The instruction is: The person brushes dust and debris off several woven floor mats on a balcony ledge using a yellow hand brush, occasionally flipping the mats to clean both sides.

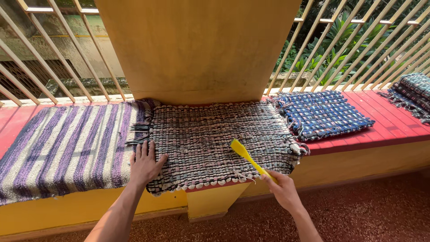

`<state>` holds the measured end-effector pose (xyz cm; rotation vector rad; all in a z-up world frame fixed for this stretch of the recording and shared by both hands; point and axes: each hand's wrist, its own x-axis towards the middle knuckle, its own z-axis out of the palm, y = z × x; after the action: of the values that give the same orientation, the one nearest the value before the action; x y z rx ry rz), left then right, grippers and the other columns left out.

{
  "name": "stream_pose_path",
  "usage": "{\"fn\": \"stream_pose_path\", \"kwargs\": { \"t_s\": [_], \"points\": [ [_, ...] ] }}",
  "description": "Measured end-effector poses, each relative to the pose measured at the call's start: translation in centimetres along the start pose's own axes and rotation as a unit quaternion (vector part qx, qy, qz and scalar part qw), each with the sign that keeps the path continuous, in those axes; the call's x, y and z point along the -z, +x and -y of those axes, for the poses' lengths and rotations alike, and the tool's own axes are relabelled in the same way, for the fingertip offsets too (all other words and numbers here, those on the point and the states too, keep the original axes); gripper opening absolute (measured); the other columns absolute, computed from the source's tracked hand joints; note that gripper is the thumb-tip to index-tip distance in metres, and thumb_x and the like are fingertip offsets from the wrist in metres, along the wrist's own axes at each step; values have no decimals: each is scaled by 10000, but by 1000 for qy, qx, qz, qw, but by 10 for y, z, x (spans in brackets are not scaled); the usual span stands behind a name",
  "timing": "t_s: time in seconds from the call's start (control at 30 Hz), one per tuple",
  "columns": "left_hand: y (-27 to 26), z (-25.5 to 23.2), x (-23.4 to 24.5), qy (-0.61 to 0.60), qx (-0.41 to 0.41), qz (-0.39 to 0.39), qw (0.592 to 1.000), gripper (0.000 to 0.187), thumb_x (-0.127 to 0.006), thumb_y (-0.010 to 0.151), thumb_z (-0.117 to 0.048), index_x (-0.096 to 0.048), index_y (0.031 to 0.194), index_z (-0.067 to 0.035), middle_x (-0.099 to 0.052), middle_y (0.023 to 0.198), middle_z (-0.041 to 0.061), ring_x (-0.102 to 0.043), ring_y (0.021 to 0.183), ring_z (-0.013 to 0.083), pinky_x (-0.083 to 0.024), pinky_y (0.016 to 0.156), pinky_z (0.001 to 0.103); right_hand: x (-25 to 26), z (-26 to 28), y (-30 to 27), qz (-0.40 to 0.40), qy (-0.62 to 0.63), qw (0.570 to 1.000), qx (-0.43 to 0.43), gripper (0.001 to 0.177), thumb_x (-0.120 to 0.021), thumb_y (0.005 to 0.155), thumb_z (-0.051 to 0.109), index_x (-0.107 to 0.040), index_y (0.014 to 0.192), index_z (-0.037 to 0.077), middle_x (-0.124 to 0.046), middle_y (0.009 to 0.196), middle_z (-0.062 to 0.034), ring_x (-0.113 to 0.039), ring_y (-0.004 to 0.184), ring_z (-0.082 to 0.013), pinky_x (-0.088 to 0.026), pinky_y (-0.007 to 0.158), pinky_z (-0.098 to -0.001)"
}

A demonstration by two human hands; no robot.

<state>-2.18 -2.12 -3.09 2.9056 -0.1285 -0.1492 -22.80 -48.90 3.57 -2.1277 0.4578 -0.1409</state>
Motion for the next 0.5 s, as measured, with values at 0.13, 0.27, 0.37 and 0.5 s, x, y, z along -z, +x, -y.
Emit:
{"fn": "stream_pose_path", "kwargs": {
  "t_s": [0.13, 0.27, 0.37, 0.5],
  "points": [
    [2, 0, 1, -10, 12, 17, 1000, 947, -304, 926, -779, -118, 1658, -208, -62, 1732, 113, -18, 1594, 318, -43, 1267, 500, 16, 6, 40, -128, -21, 988, -85, 443, -631, 1004, 442, -775, 1260, 111, -608, 652, -18, -515, 550, -102, -401, 487, -305],
    [4, 0, 0, 2, 15, 28, 999, 961, -302, 923, -796, -92, 1666, -224, -45, 1730, 113, 0, 1597, 324, -41, 1268, 507, 12, -2, 60, -119, -17, 992, -35, 438, -649, 985, 449, -767, 1235, 109, -625, 631, -6, -542, 546, -68, -418, 478, -275],
    [4, -1, -3, -2, 15, 42, 999, 980, -306, 914, -816, -77, 1666, -231, -27, 1735, 110, 11, 1601, 319, -35, 1267, 520, 11, -18, 83, 67, 26, 997, -25, 429, -657, 959, 448, -765, 1249, 151, -569, 607, -14, -438, 506, -102, -359, 455, -302],
    [8, -1, 4, 1, 23, 65, 998, 1022, -344, 882, -845, -49, 1669, -262, -8, 1739, 106, 32, 1602, 318, -32, 1266, 526, 35, -14, 118, -110, -1, 992, -68, 446, -676, 976, 418, -760, 1259, 83, -607, 656, -17, -505, 525, -94, -390, 464, -290]
  ]
}}
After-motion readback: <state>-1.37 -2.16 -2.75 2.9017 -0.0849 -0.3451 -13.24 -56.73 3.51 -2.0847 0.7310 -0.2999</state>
